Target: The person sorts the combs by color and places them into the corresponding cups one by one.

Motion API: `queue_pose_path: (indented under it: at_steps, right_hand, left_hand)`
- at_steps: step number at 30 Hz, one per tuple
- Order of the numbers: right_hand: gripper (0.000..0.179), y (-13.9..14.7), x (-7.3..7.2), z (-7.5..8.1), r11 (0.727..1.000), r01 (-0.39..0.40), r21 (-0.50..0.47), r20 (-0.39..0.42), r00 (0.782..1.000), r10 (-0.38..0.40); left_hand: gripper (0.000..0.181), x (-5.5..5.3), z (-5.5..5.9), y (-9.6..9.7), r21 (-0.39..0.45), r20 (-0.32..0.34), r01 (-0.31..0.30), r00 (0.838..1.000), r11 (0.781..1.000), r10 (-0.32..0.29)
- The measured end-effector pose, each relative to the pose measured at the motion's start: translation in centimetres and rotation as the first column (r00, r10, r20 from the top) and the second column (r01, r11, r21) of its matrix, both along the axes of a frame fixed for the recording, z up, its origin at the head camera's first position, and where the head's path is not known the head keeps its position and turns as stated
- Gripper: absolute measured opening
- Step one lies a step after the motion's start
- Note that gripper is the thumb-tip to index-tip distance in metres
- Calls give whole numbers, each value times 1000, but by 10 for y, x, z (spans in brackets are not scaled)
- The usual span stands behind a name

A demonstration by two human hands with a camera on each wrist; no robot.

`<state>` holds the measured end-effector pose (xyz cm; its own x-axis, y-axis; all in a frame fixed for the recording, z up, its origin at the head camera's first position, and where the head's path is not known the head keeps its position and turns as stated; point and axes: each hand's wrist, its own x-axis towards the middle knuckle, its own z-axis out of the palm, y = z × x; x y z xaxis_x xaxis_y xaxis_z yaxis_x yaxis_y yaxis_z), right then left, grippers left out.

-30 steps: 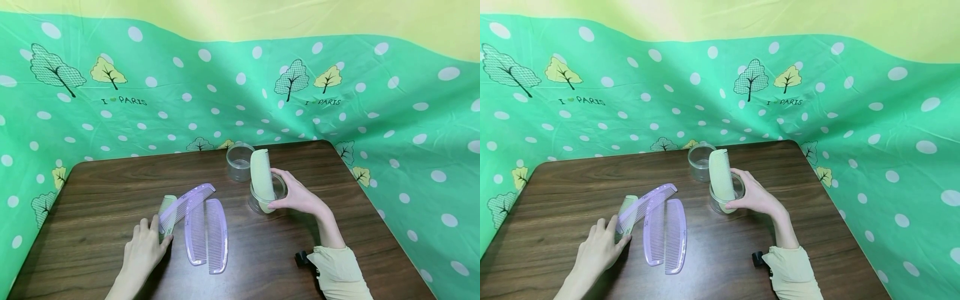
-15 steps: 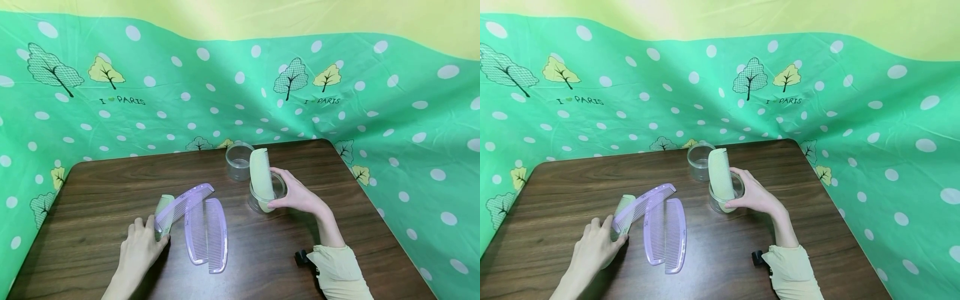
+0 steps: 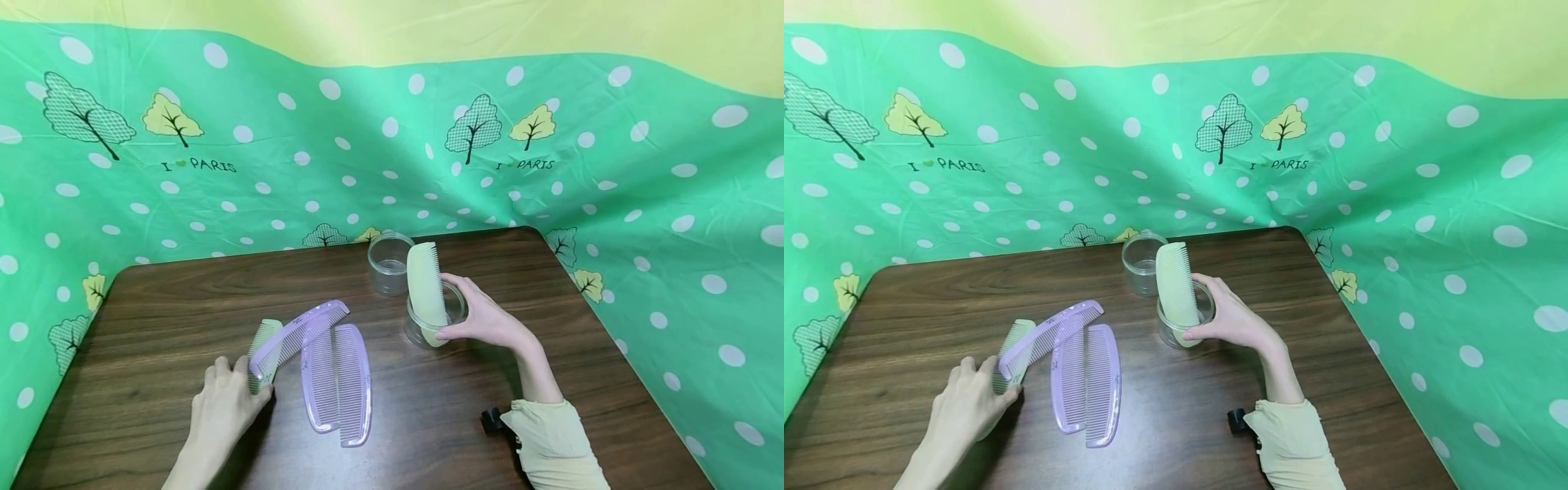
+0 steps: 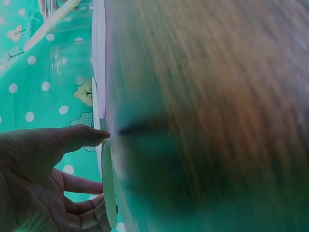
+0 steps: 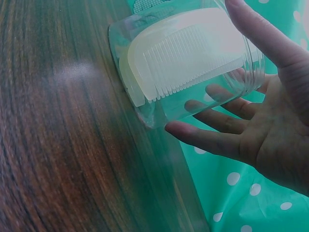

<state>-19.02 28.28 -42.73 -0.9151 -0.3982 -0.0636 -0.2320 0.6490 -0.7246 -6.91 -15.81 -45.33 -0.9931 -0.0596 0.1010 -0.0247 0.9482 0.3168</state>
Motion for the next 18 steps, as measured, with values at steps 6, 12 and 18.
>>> queue_pose_path:
  at_steps: [6, 12, 18]
  right_hand:
    - [110, 0, 0, 0, 1000, 0, -7, 0, 1000, 0]
    - [110, 0, 1, 0, 1000, 6, -2, -7, 1000, -6]
    - [111, 0, 1, 1, 1000, 10, -13, -2, 1000, -10]
  left_hand:
    - [53, 0, 3, -5, 10, 10, -19, 1000, 1000, 19]
    - [53, -1, 6, -10, 18, 4, -36, 999, 999, 36]
    - [54, 0, 10, -14, 16, 8, -45, 999, 999, 45]
